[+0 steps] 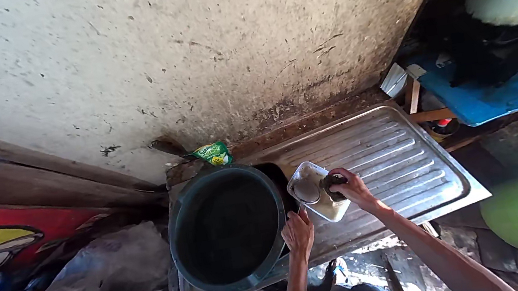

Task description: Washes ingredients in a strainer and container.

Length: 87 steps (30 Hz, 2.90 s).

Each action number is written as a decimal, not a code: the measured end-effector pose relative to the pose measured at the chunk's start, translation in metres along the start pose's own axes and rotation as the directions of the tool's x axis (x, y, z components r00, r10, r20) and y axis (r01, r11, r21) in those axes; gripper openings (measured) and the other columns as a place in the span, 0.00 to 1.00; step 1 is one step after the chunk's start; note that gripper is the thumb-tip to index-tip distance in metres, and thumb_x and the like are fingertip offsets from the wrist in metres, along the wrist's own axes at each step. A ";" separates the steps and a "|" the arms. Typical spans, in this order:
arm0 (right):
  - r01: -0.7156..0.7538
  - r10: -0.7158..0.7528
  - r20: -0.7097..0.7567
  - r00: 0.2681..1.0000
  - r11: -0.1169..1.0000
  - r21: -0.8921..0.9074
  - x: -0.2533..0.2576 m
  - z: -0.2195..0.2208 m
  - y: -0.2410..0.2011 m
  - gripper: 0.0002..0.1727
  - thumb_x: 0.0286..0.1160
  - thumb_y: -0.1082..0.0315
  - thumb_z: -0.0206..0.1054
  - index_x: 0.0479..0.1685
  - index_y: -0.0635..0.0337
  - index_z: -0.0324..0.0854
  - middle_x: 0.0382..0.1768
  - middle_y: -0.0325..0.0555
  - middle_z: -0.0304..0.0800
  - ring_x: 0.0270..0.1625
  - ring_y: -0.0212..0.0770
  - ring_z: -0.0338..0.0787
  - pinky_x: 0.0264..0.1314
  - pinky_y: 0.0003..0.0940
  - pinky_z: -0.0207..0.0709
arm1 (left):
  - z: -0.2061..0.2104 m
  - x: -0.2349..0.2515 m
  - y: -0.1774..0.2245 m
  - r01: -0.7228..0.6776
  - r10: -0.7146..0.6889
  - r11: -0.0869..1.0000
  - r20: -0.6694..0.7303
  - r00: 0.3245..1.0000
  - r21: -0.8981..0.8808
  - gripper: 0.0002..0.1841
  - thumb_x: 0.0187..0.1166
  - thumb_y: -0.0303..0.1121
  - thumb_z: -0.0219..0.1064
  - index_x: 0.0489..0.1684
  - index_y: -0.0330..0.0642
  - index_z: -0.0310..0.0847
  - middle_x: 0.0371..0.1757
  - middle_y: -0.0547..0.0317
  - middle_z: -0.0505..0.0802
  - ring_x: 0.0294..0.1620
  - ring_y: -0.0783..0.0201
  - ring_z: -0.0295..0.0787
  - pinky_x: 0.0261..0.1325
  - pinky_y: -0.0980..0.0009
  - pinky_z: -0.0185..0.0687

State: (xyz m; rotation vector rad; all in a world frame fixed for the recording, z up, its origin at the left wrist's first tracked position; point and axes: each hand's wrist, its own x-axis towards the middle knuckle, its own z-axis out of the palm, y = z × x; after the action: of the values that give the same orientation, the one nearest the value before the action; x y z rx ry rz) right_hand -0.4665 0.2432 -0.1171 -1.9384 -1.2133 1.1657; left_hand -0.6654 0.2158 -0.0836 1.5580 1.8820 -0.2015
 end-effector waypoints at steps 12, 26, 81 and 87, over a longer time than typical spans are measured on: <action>0.225 -0.212 0.076 0.974 0.915 -0.335 0.035 0.058 -0.009 0.18 0.83 0.63 0.62 0.65 0.58 0.85 0.66 0.62 0.84 0.71 0.59 0.82 0.74 0.53 0.74 | 0.032 0.010 -0.002 -0.027 0.045 0.985 0.102 0.994 -0.172 0.25 0.96 0.44 0.45 0.58 0.33 0.85 0.58 0.37 0.92 0.65 0.43 0.88 0.67 0.45 0.81; 0.488 -0.508 0.117 0.853 0.698 -0.524 0.028 0.079 0.006 0.21 0.87 0.51 0.56 0.63 0.54 0.85 0.66 0.62 0.84 0.71 0.65 0.81 0.73 0.56 0.74 | 0.034 0.010 0.008 0.000 0.023 0.988 0.148 0.989 -0.156 0.25 0.95 0.45 0.44 0.63 0.35 0.84 0.62 0.38 0.91 0.68 0.44 0.88 0.69 0.46 0.82; 0.208 -0.154 0.153 0.976 0.863 -0.460 0.044 0.069 -0.019 0.20 0.88 0.61 0.55 0.65 0.61 0.86 0.73 0.60 0.80 0.79 0.60 0.75 0.80 0.54 0.68 | 0.043 0.002 0.000 0.010 0.008 0.985 0.102 0.995 -0.175 0.25 0.96 0.43 0.42 0.65 0.34 0.83 0.63 0.38 0.91 0.69 0.44 0.87 0.70 0.46 0.80; 0.400 -0.389 0.124 0.913 0.787 -0.470 0.026 0.080 -0.009 0.18 0.84 0.66 0.56 0.61 0.58 0.90 0.68 0.55 0.86 0.74 0.58 0.81 0.75 0.51 0.74 | 0.043 0.003 0.001 0.021 -0.002 0.982 0.104 0.995 -0.188 0.25 0.96 0.43 0.43 0.63 0.34 0.84 0.63 0.38 0.90 0.69 0.44 0.87 0.69 0.47 0.81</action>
State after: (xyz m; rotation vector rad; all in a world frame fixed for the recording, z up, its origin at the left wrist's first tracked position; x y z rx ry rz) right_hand -0.5358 0.2716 -0.1560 -1.8627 -1.9631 0.6986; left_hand -0.6475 0.1964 -0.1176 1.3829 1.7748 -0.1030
